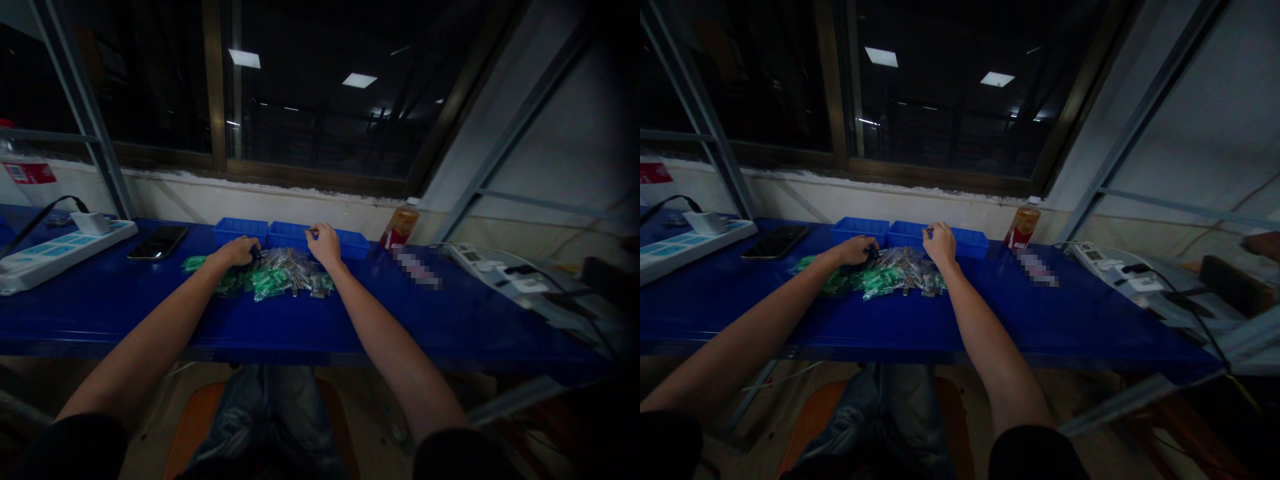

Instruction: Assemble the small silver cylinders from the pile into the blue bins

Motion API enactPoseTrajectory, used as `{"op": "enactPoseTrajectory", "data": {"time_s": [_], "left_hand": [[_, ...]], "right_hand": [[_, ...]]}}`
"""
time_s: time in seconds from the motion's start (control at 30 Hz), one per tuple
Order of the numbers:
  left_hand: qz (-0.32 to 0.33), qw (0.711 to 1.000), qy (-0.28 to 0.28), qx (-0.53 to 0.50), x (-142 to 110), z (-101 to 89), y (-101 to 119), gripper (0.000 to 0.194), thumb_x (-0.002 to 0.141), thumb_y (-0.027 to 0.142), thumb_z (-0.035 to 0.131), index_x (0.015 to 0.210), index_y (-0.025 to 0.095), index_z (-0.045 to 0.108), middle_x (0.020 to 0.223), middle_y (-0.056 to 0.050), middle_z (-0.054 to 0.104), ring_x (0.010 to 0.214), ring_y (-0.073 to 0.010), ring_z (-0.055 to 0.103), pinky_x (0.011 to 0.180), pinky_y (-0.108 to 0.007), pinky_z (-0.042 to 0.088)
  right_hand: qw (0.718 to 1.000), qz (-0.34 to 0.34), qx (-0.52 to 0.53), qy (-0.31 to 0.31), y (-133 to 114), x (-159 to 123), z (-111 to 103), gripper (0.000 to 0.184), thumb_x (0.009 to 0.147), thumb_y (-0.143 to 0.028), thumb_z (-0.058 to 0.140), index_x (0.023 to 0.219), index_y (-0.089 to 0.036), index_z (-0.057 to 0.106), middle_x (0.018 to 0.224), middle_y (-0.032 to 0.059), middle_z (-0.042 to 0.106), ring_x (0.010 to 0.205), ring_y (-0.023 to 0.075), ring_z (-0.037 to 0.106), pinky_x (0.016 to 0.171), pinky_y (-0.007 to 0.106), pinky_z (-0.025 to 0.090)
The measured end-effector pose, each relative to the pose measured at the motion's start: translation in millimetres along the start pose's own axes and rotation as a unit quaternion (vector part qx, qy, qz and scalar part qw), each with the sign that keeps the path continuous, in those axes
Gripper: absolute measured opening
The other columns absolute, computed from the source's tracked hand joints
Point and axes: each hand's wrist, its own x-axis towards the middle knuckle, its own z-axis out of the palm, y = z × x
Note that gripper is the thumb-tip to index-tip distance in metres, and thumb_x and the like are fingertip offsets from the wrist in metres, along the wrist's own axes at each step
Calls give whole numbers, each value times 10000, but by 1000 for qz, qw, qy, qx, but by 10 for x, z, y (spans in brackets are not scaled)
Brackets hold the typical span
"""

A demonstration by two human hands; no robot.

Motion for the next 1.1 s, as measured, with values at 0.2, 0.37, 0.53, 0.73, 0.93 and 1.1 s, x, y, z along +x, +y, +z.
{"op": "enactPoseTrajectory", "data": {"time_s": [0.2, 0.37, 0.53, 0.73, 0.93, 1.1], "left_hand": [[-15, 1000, 2, -27, 36, -8, -33, 166, 609, 193, 572, 749, 229, 654, 785, -60, 647, 684, -177, 578, 641, -254, 425], [-19, 997, -16, -72, 25, -36, 9, 126, 591, 152, 531, 608, 210, 642, 638, -43, 635, 623, -180, 575, 603, -254, 399], [34, 994, 28, -96, 6, -95, 150, 165, 640, 158, 469, 636, 191, 631, 636, -26, 639, 628, -172, 578, 591, -238, 392], [16, 978, 116, -175, -35, -172, 322, 187, 691, 180, 483, 821, 163, 616, 722, -49, 642, 666, -175, 580, 637, -266, 424], [-52, 889, 101, -443, -67, -234, 467, 145, 806, 199, 415, 800, 149, 551, 685, -28, 581, 556, -109, 522, 571, -250, 440], [-36, 842, 98, -529, -81, -236, 523, 98, 823, 209, 460, 753, 157, 505, 655, -11, 548, 576, -95, 518, 585, -233, 436]], "right_hand": [[996, 59, -72, -12, 59, -21, 18, 228, 794, -341, 501, 854, -176, 645, 944, 106, 594, 943, 247, 505, 798, 381, 394], [993, 81, -86, -28, 44, -27, 12, 258, 806, -367, 482, 832, -174, 651, 978, 126, 589, 982, 275, 492, 789, 426, 395], [993, 66, -94, -26, 43, -47, 25, 261, 817, -348, 459, 812, -165, 646, 986, 141, 583, 976, 279, 492, 788, 447, 393], [996, 1, -91, -21, -100, -54, -67, 202, 797, -322, 508, 765, -167, 633, 941, 156, 591, 976, 293, 480, 800, 459, 380], [980, -174, 68, -63, -568, -114, -190, 258, 825, -323, 481, 1026, -188, 570, 883, 62, 607, 878, 198, 528, 823, 337, 398], [966, -234, 83, -76, -745, -197, -137, 221, 814, -217, 484, 1017, -181, 564, 960, 72, 598, 919, 199, 513, 842, 330, 393]]}}
